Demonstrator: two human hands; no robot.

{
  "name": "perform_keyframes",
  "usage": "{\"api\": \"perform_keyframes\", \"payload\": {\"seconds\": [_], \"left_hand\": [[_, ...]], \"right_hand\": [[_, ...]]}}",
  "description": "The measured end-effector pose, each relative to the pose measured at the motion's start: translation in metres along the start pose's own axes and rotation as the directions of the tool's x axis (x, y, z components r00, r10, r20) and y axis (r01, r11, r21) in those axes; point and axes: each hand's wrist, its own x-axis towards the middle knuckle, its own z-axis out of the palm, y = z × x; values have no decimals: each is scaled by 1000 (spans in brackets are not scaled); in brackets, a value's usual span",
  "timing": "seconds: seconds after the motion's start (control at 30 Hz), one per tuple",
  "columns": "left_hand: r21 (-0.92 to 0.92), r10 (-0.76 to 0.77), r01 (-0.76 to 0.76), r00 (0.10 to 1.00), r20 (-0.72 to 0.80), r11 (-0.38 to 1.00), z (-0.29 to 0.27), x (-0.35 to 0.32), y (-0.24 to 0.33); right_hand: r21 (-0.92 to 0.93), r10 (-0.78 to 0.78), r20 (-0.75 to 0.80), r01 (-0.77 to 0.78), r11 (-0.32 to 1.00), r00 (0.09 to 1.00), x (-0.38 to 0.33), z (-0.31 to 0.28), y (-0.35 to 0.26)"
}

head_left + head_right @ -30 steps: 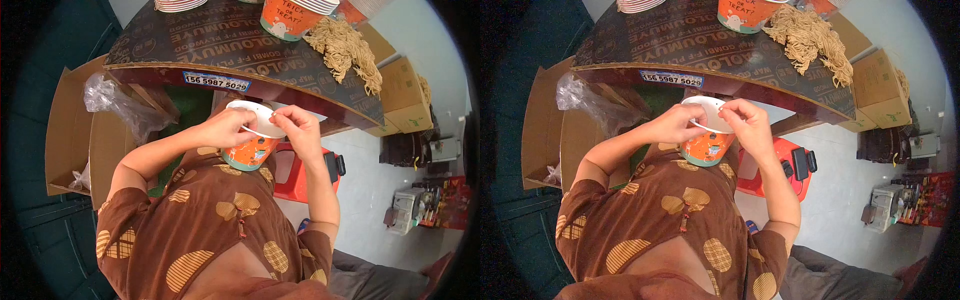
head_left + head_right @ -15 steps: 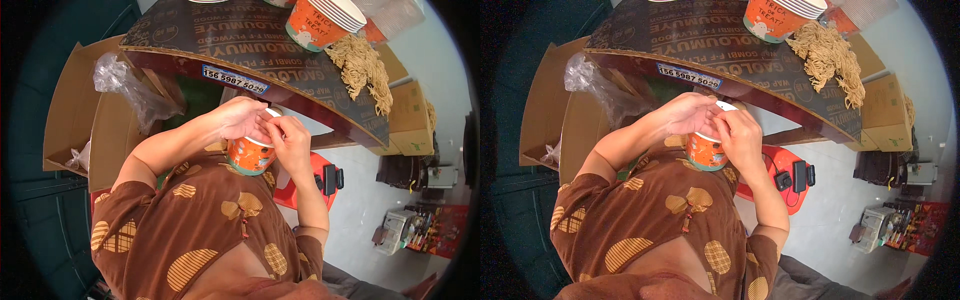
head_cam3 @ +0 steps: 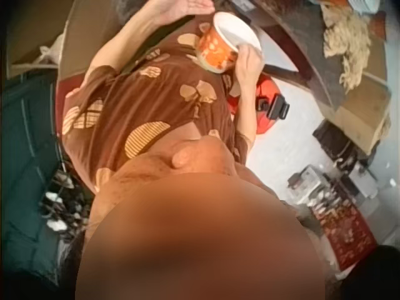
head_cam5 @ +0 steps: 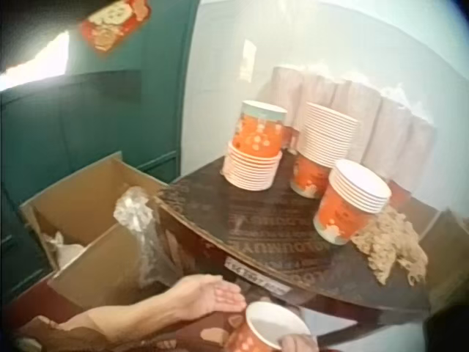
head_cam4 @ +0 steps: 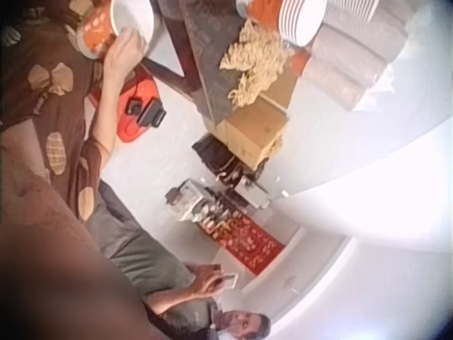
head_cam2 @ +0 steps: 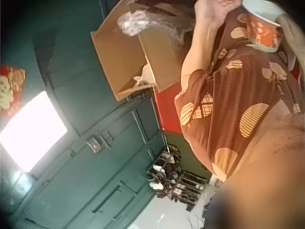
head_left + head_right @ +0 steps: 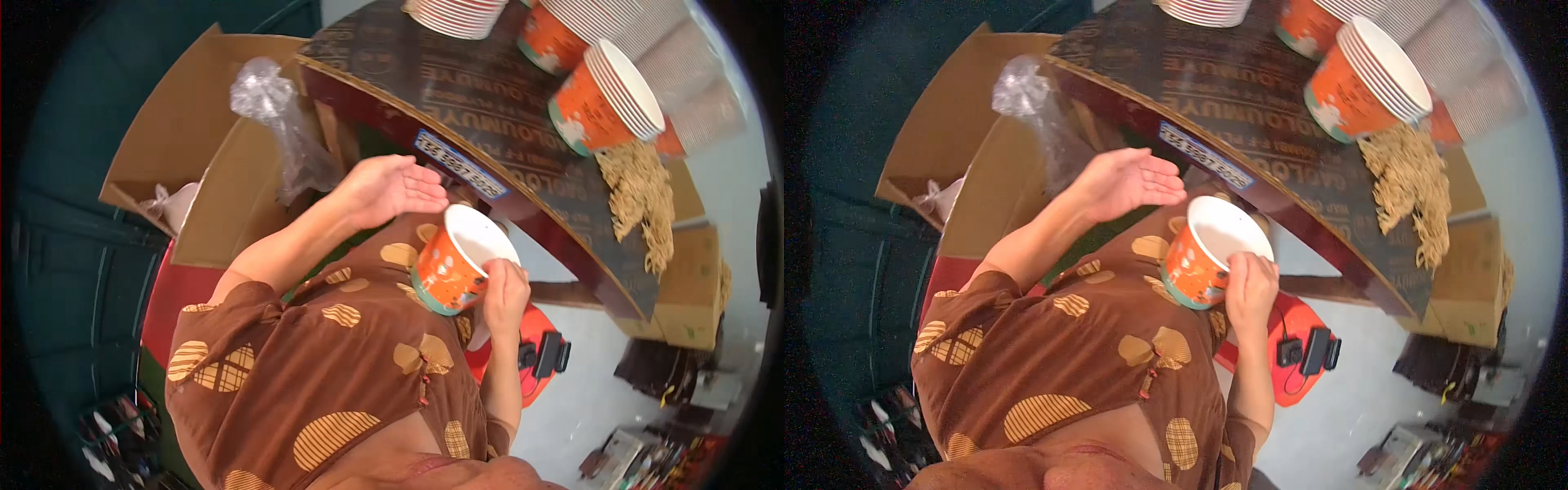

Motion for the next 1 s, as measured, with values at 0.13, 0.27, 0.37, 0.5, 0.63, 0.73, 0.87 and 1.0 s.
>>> {"api": "perform_keyframes", "payload": {"seconds": [0.13, 0.27, 0.37, 0.5, 0.63, 0.73, 0.87, 1.0], "left_hand": [[193, 341, -313, 931, -133, 930, -25, -65, 70], [469, 701, -525, 594, -395, 710, -58, -126, 156], [645, 771, -430, 433, -467, 632, -80, -161, 213], [632, 664, -235, 417, -621, 739, -119, -192, 269], [872, 851, 39, 200, -485, 488, -142, -194, 286], [920, 948, 282, 90, -306, 271, -159, -185, 289], [677, 928, 670, 48, 370, -305, -109, -138, 246], [706, 748, 281, 72, 660, -650, -13, -100, 168]], "right_hand": [[14, 12, -44, -11, 1000, 999, -3, 1, 2], [45, 27, -39, -26, 999, 999, -5, 3, 6], [37, 77, -4, -76, 996, 997, -4, 2, 5], [32, 55, -35, -54, 998, 998, -7, 3, 5], [37, 78, -20, -77, 996, 997, -10, 0, 6], [41, 90, -12, -90, 995, 996, -13, -1, 5], [43, 21, 10, -22, 999, 1000, -12, -4, 6], [73, -72, -39, 74, 995, 997, -7, -3, 6]]}}
